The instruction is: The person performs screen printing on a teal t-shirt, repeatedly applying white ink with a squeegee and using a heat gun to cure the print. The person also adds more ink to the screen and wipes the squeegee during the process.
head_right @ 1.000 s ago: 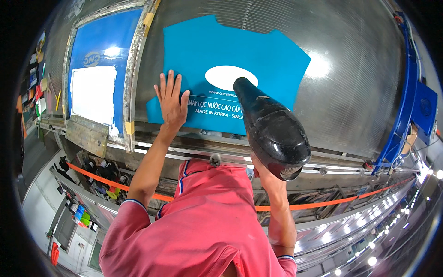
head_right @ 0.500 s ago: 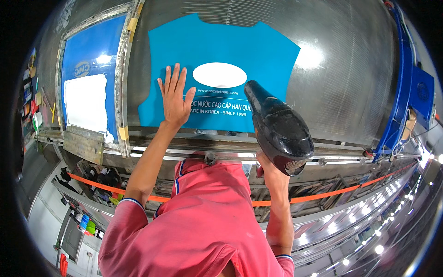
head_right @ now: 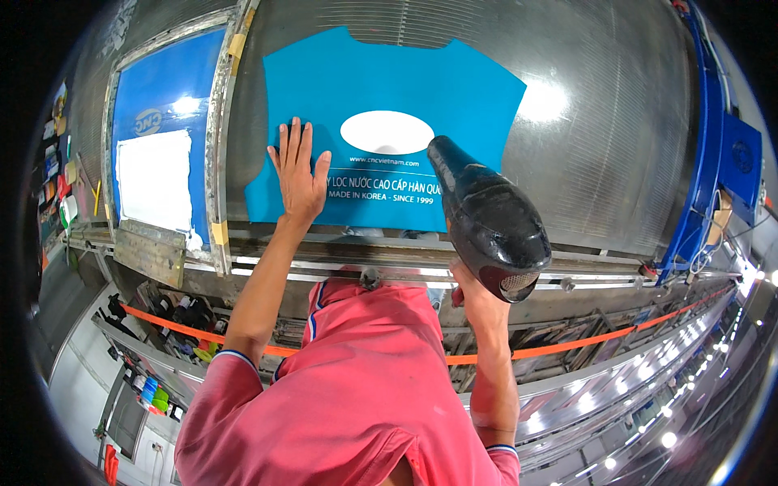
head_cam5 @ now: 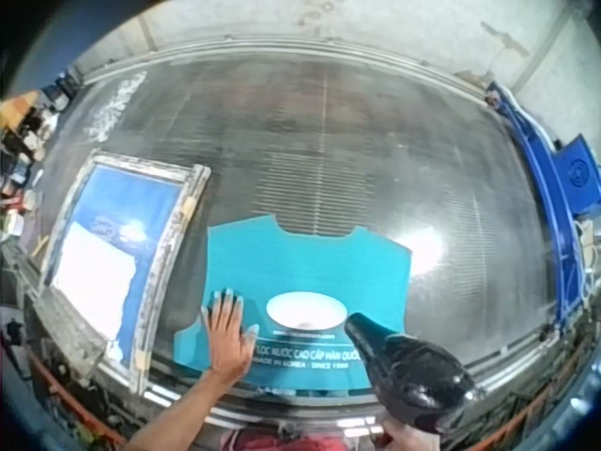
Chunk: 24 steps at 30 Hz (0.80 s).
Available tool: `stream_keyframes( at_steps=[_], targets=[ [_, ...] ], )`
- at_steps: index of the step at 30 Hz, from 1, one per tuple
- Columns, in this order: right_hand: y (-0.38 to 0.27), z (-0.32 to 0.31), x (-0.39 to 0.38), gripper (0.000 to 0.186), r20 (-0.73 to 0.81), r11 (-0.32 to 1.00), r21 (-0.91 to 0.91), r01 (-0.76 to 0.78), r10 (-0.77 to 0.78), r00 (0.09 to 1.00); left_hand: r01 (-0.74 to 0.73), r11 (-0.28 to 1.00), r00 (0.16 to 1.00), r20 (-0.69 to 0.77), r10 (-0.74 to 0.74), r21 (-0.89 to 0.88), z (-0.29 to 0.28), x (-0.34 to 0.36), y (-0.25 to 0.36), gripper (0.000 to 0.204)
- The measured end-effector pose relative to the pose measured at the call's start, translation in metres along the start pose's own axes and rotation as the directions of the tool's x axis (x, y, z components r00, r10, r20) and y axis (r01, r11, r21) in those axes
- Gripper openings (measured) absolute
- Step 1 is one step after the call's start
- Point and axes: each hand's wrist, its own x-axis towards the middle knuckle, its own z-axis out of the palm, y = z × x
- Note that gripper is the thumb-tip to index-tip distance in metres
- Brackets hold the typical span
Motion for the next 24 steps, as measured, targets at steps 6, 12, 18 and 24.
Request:
stream_keyframes(
  at_steps=[6, 12, 18, 24],
  targets=[
    [0.001, 0.005, 0.007, 0.010, 0.047, 0.997, -0.003, 0.078, -0.077, 0.996, 0.006, 1.000, 1.000, 0.007, -0.007, 0.013, -0.003, 0.001, -0.001, 0.063],
    [0.001, 0.008, 0.018, 0.010, 0.121, 0.984, -0.120, 0.134, -0.119, 0.985, -0.030, 0.999, 0.999, -0.018, 0.030, -0.022, -0.001, -0.001, -0.008, 0.061],
    [0.004, 0.012, 0.021, 0.012, 0.231, 0.988, -0.094, 0.126, -0.102, 0.968, -0.037, 0.994, 0.998, -0.049, 0.032, -0.107, 0.000, -0.001, -0.011, 0.063],
    [0.035, -0.020, 0.009, 0.021, 0.185, 0.943, -0.254, 0.213, -0.169, 0.968, 0.024, 0.989, 0.999, -0.029, -0.028, -0.145, -0.003, -0.002, -0.009, 0.064]
  ],
)
